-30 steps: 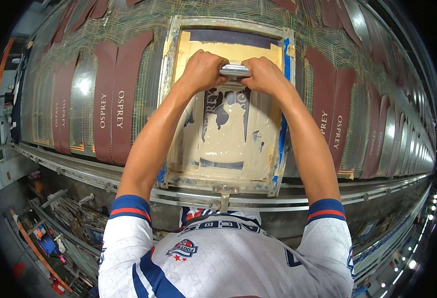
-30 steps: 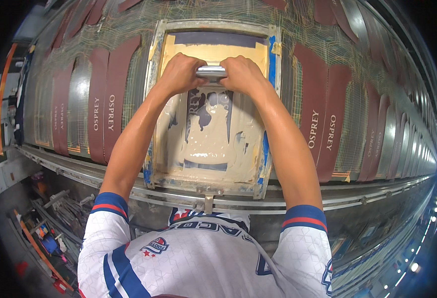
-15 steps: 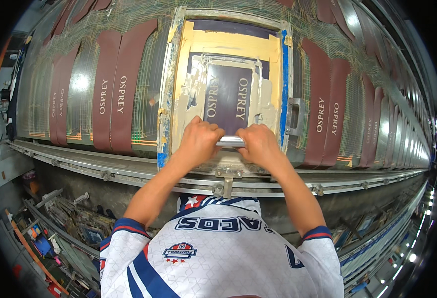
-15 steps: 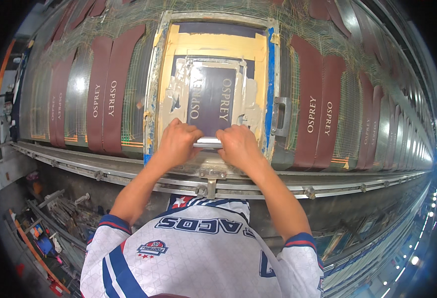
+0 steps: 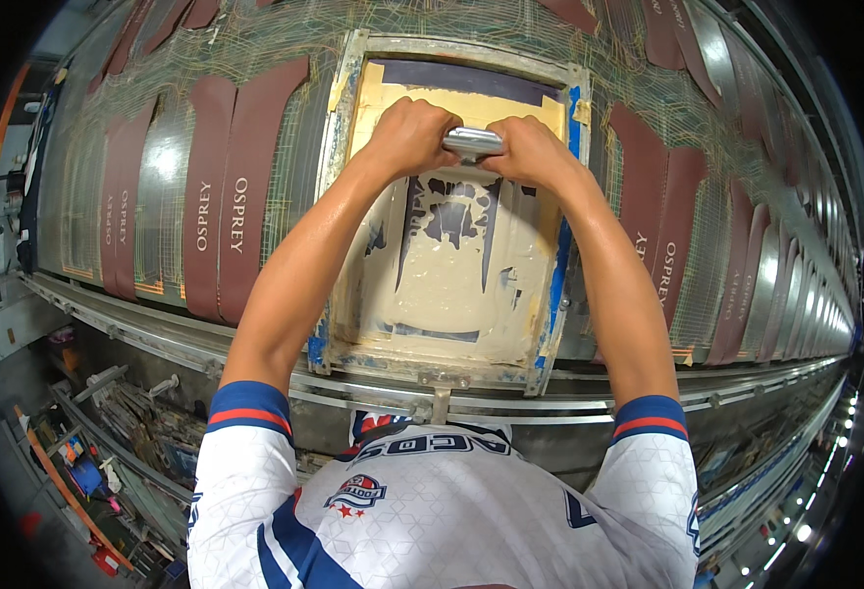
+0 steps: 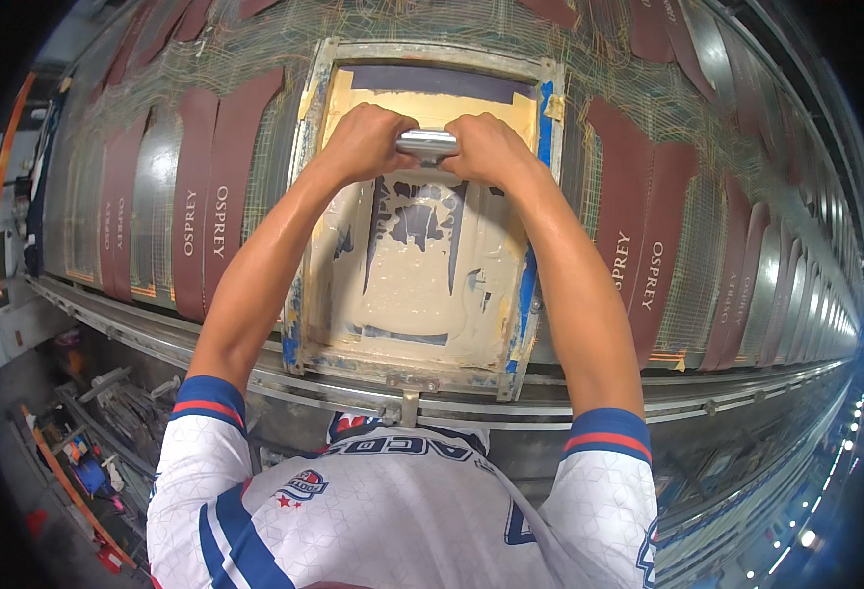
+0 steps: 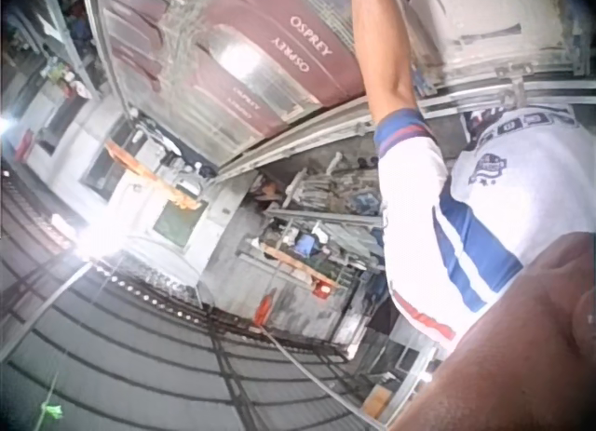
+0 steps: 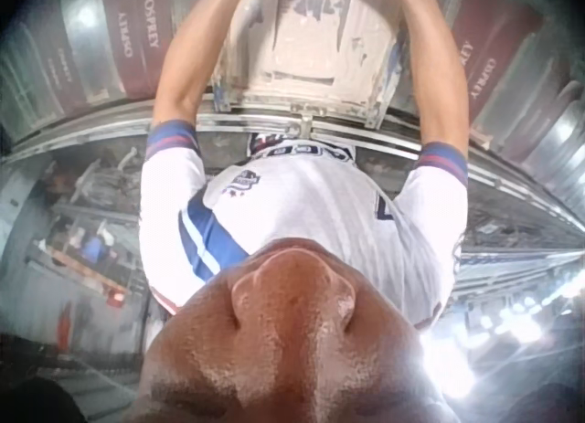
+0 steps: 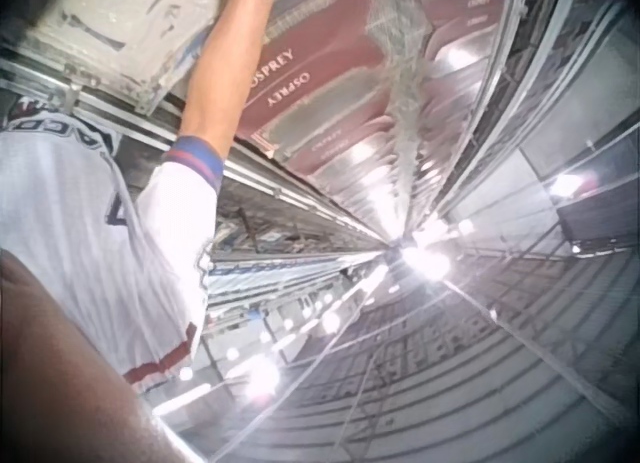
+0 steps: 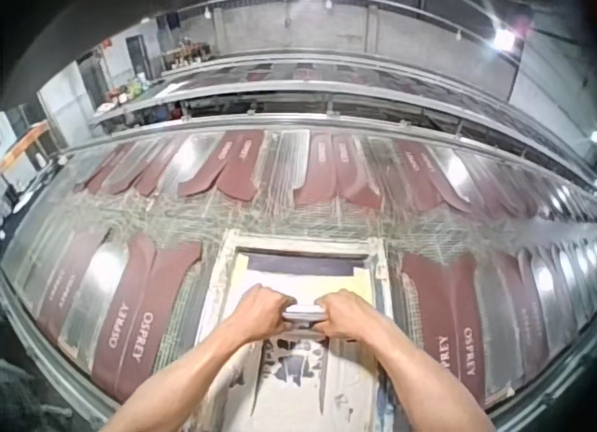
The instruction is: The person repeatedly places a screen-printing frame over a jersey on a conveyor, uses a squeegee to pull ink across the screen, and then lifts the frame to reveal the printed logo. This cycle is performed multiple times on successive jerseys moving along the conveyor.
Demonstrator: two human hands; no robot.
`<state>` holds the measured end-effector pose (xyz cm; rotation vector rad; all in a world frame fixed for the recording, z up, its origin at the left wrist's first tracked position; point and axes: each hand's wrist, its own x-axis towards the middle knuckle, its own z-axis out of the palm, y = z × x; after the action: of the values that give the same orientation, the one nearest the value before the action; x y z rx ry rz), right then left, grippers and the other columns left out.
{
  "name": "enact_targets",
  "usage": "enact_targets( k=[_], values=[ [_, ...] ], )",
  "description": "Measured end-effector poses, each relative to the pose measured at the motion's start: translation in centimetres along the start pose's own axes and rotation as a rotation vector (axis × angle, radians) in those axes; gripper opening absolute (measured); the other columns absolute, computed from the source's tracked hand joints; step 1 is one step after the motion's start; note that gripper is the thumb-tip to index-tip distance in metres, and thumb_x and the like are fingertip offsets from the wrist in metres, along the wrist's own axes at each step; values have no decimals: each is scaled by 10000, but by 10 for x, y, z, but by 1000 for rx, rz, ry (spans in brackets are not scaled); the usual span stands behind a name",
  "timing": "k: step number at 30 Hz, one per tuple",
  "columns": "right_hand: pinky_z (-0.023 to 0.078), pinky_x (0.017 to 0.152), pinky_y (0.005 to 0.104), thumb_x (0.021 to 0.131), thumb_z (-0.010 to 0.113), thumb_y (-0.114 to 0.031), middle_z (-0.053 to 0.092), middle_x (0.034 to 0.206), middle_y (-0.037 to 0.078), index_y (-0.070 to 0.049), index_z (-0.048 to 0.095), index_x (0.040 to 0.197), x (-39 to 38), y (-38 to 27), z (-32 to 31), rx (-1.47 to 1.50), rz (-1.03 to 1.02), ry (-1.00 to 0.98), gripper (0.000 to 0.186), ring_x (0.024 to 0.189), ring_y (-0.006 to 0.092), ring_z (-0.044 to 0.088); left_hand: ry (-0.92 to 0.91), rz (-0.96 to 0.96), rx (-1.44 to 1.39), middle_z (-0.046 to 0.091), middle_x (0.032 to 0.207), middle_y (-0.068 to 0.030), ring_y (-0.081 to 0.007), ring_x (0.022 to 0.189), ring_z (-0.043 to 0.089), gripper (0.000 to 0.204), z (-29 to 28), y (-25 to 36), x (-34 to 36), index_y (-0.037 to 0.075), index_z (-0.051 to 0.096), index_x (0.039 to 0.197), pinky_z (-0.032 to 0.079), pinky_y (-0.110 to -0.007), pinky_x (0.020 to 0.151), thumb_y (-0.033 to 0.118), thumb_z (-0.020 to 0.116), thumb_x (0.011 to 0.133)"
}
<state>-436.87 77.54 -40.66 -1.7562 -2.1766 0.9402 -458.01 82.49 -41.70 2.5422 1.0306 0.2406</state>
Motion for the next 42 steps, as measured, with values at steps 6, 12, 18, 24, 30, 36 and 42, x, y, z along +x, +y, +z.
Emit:
enact_targets(
  k=[6, 12, 18, 24, 30, 36, 42],
  values=[
    [538, 745, 468, 716, 748, -147, 698, 794, 232, -29, 724, 882, -7, -3, 7, 39, -19, 50, 205, 798, 418, 686, 64, 27, 0, 700, 728, -123, -346, 723, 684, 255, 9, 0, -8, 112, 754, 870, 538, -450, 715, 235, 834, 661],
    [547, 749, 491, 696, 757, -81, 689, 795, 226, -29, 683, 872, -74, -13, 52, -40, -162, 155, 198, 806, 428, 680, 187, 92, -33, 694, 724, -116, -345, 714, 672, 281, 32, 39, -76, 113, 744, 848, 517, -450, 715, 168, 867, 602],
    [510, 842, 464, 700, 839, -138, 685, 931, 161, -40, 675, 1015, -198, -75, 105, 1, -145, 26, 368, 917, 372, 652, 142, 61, 2, 671, 847, -22, -245, 821, 649, 303, 52, 109, -211, 129, 671, 875, 428, -414, 789, 112, 813, 608],
    [481, 955, 462, 910, 711, -351, 702, 1105, 213, -20, 687, 1162, -181, -9, 56, 10, 366, 716, 417, 1082, 376, 639, 213, 44, 0, 644, 883, -25, -233, 902, 618, 323, 43, 122, -229, 123, 673, 866, 431, -402, 811, 122, 797, 567],
    [494, 901, 459, 965, 644, -412, 716, 1041, 224, -15, 683, 1079, -180, 108, 97, 212, 649, 780, 415, 988, 377, 681, 181, 66, 89, 643, 885, -10, -230, 913, 616, 306, 58, 119, -226, 137, 672, 844, 436, -386, 855, 127, 791, 562],
    [465, 695, 345, 986, 646, -280, 644, 813, 47, -5, 683, 979, -171, 37, 57, 569, 536, 801, 278, 716, 132, 551, 186, -6, 16, 647, 885, -4, -217, 921, 629, 306, 17, 103, -254, 149, 678, 869, 438, -381, 858, 149, 810, 593],
    [476, 737, 384, 987, 640, -306, 660, 827, 111, -7, 662, 986, -68, -64, 169, 467, 369, 930, 300, 777, 201, 596, 192, 46, 79, 668, 875, 1, -224, 883, 651, 266, -48, -29, -327, 151, 694, 878, 443, -388, 826, 152, 826, 647]
  ],
)
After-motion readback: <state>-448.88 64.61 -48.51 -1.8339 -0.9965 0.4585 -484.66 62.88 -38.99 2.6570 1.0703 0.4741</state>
